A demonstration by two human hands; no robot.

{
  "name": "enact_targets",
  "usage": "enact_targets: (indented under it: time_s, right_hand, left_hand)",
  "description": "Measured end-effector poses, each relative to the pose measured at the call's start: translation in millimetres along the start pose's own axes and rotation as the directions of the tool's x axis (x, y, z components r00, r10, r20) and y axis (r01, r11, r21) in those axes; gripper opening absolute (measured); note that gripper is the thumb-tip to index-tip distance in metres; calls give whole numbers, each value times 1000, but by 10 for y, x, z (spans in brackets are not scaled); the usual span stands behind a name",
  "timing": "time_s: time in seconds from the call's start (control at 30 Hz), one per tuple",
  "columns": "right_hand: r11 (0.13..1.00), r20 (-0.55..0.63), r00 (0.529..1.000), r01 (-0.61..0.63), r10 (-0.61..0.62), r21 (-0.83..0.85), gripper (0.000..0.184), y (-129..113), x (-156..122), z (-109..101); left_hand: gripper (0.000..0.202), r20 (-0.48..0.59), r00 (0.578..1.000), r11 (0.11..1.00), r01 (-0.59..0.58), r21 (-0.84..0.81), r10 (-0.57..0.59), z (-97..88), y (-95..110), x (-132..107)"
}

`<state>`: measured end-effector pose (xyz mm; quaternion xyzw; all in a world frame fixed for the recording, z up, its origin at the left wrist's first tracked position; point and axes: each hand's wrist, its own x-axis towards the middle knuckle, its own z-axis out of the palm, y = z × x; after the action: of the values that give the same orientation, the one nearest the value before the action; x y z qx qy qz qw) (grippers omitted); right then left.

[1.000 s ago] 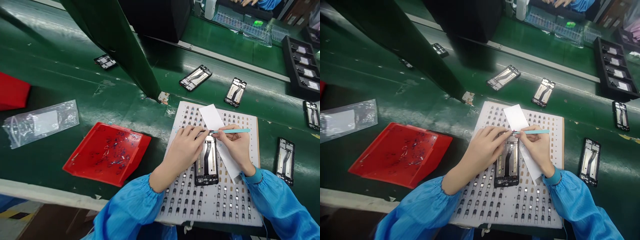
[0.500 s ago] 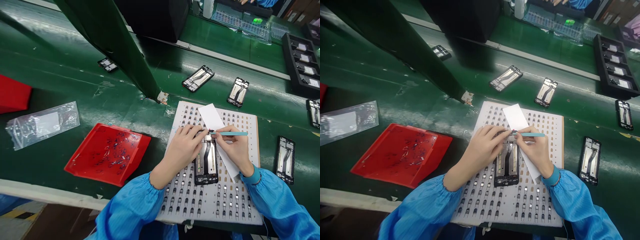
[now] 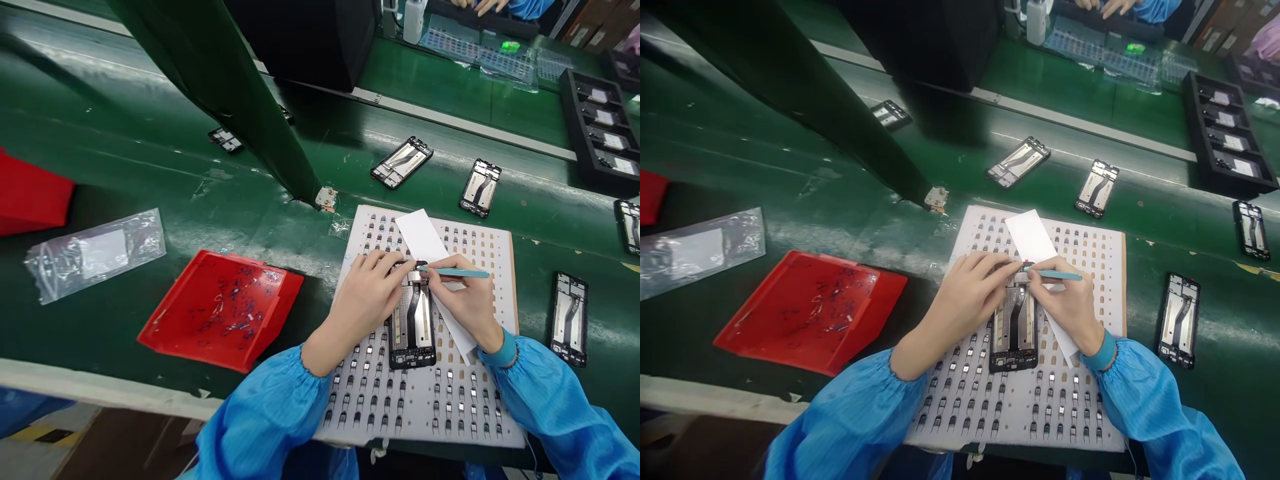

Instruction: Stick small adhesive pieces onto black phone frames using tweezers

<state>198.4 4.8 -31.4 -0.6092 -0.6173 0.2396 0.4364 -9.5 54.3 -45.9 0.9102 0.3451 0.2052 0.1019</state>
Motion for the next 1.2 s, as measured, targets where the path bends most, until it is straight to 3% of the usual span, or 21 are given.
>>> enact_targets:
  time_s: [0.2, 0.4, 0.53, 0.6, 0.7, 0.77, 0.87, 0.97, 1.07, 1.13, 1.2]
  right_hand:
    - [999, -21, 999, 23, -24, -41, 6, 14, -7, 8]
    - [999, -2, 999, 35, -35, -18, 7, 39, 6, 43]
    - [998, -63, 996, 64, -62, 28, 7, -25, -27, -69]
    - [998, -147, 988, 52, -46, 38, 5, -60, -128, -214]
    - [997, -251, 968, 18, 3, 81, 7, -47, -397, -467]
    - [995, -279, 960, 15, 13, 96, 11, 10, -600, -599]
    - [996, -304, 953, 26, 1, 87, 15, 123, -829, -700]
    - [997, -347, 938, 25, 2, 76, 13, 223, -926, -723]
    - [997, -411, 911, 34, -4, 65, 8, 289, -948, -728]
    - [997, -444, 896, 34, 0, 68, 9, 314, -954, -745]
    - [997, -443, 896, 8, 29, 81, 12, 331, -954, -780]
  left_hand:
    - [40, 20, 1000, 1000, 20, -24, -20, -13, 13, -2]
    - [37, 42, 997, 985, 75, -154, -69, -32, -28, 25]
    - [35, 50, 981, 965, 191, -182, -185, -105, 135, 14]
    - [36, 0, 953, 945, 302, -126, -304, -98, 321, -21]
    - [73, -29, 878, 879, 478, -7, -477, 28, 621, -65]
    - [86, -11, 833, 832, 552, 60, -552, 143, 771, -69]
    - [86, 13, 787, 783, 613, 102, -617, 224, 885, -62]
    - [84, -20, 777, 775, 629, 58, -629, 130, 879, -22]
    - [83, -161, 804, 816, 577, -28, -573, -72, 722, 260]
    - [86, -218, 813, 837, 545, -42, -540, -208, 496, 669]
    - [90, -155, 782, 789, 614, 26, -604, -317, 168, 1194]
